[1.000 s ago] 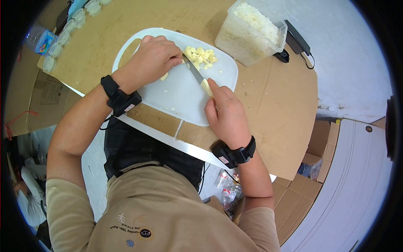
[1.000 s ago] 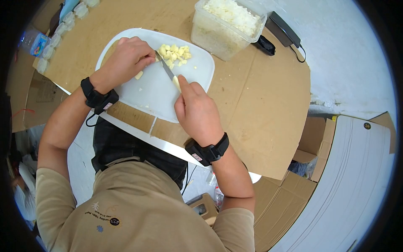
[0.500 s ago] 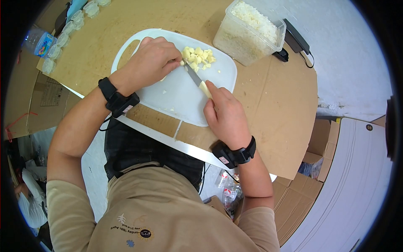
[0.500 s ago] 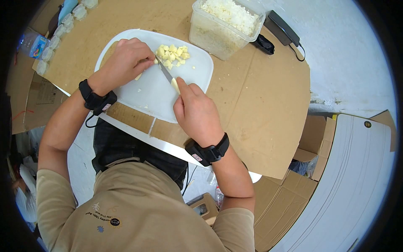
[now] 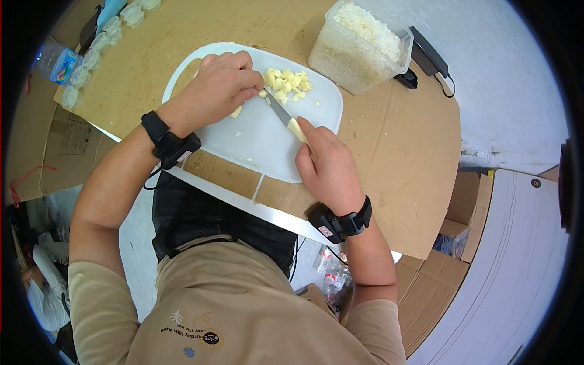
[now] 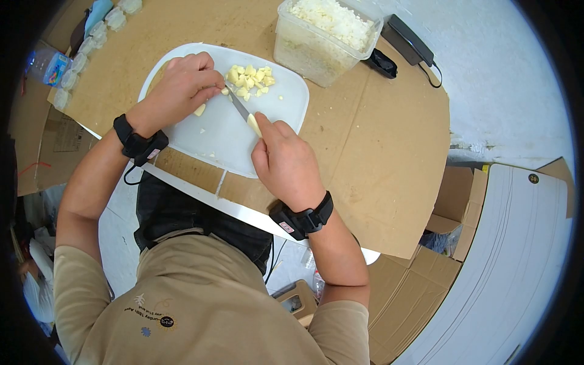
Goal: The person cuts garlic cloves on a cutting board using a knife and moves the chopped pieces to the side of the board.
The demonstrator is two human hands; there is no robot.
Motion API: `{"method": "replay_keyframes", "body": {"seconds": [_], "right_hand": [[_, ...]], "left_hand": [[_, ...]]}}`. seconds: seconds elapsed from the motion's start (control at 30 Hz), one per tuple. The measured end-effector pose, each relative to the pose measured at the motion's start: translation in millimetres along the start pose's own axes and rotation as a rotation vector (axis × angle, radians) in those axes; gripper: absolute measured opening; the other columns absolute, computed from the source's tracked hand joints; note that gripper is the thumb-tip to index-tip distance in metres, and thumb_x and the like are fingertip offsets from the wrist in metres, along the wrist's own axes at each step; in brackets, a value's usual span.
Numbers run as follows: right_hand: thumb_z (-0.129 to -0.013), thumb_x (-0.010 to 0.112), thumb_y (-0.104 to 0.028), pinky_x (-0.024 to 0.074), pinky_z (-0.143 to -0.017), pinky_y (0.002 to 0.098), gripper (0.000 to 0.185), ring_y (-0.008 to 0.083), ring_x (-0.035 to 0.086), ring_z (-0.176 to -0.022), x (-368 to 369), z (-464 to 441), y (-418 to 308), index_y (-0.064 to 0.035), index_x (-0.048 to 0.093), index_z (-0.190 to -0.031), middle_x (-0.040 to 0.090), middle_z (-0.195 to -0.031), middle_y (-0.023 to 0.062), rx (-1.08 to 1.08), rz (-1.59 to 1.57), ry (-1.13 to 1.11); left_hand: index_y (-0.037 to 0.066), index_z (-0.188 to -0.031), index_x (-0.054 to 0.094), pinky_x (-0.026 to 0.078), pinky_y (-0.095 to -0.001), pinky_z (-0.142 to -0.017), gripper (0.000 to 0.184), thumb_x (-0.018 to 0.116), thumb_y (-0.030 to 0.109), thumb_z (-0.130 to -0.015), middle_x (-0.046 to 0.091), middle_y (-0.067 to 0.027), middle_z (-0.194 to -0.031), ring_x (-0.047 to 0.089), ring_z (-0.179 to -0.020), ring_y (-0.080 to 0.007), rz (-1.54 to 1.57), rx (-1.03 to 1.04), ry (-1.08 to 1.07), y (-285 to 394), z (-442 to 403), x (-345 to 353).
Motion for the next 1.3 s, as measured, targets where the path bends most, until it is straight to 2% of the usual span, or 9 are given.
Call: {"method": "replay_keyframes", "body": {"seconds": [0.33, 0.87, 1.3], "right_hand": [[-0.095, 0.062, -0.006, 0.0571, -0.072, 0.0465, 0.042, 0.0398, 0.069, -0.080, -4, 0, 0, 0.0011, 0.066, -0.136, 0.067, -0.095, 0.0197, 0.031, -0.035, 0.017], [-0.093, 0.064, -0.007, 0.0580, -0.069, 0.0455, 0.044, 0.0384, 0.069, -0.077, 0, 2, -3, 0.0009, 0.067, -0.136, 0.067, -0.095, 0.0180, -0.004, -0.014, 0.022], [-0.093, 0.063, -0.004, 0.0571, -0.073, 0.0468, 0.044, 0.0398, 0.069, -0.080, -3, 2, -1, 0.0030, 0.066, -0.136, 0.067, -0.094, 0.0207, 0.015, -0.056, 0.034]], "left_hand": [[0.013, -0.098, 0.074, 0.040, -0.0416, -0.090, 0.006, 0.076, 0.014, -0.093, 0.059, -0.0018, -0.099, 0.058, -0.100, -0.0242, -0.077, 0.091, 0.033, 5, -5, 2], [0.011, -0.096, 0.072, 0.040, -0.0409, -0.090, 0.006, 0.076, 0.011, -0.091, 0.059, -0.0032, -0.099, 0.057, -0.099, -0.0248, -0.098, 0.188, 0.069, 13, -7, 0], [0.011, -0.097, 0.071, 0.040, -0.0410, -0.089, 0.007, 0.076, 0.011, -0.091, 0.060, -0.0028, -0.098, 0.057, -0.098, -0.0242, -0.143, 0.187, 0.054, 14, -7, 2]]}}
Point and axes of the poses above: each hand's wrist, its own z-axis away from the middle knuckle, its own x-axis out of the palm, y = z × x, the point moved 4 cm from there along -z, towards the middle knuckle
